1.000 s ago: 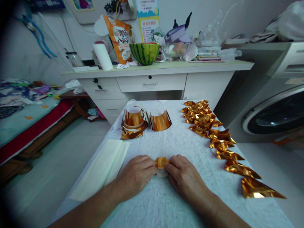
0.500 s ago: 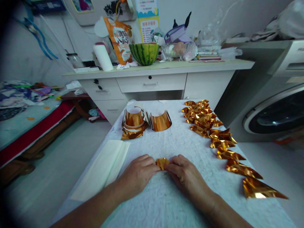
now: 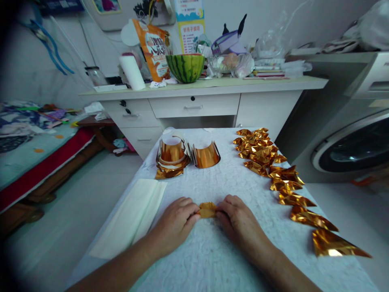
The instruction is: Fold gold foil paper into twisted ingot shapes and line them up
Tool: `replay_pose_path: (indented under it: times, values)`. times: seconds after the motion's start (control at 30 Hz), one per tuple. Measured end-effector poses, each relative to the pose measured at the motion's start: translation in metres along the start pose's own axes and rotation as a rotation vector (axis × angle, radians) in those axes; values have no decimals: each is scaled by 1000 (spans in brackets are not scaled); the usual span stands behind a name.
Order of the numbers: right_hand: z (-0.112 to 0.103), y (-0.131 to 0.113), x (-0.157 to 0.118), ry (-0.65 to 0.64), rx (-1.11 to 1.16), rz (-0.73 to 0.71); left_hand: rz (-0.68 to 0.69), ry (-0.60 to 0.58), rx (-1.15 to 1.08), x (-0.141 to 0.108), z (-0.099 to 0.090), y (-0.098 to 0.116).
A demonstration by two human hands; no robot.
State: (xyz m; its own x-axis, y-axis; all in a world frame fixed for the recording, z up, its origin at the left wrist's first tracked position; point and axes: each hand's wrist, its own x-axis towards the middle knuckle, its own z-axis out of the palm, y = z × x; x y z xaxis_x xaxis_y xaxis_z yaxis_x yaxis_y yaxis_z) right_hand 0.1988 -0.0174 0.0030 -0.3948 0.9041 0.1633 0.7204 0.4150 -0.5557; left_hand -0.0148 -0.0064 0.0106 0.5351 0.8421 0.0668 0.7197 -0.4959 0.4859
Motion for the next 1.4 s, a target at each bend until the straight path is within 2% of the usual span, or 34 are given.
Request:
replay_pose_path:
  times: [0.23,0.53,0.83,1.4]
  values:
    - [5,-2,4,-6,-101,95,-123,28,107,0,6,4]
    - [5,-2,6,0,-165,137,-102,90,295,1,14,2]
    - [1,-6,11,-86,-305,226,-143,30,376,5,11,7]
    - [-3,-9,21,-216,-431,254,-202,-31,344,6,2,15]
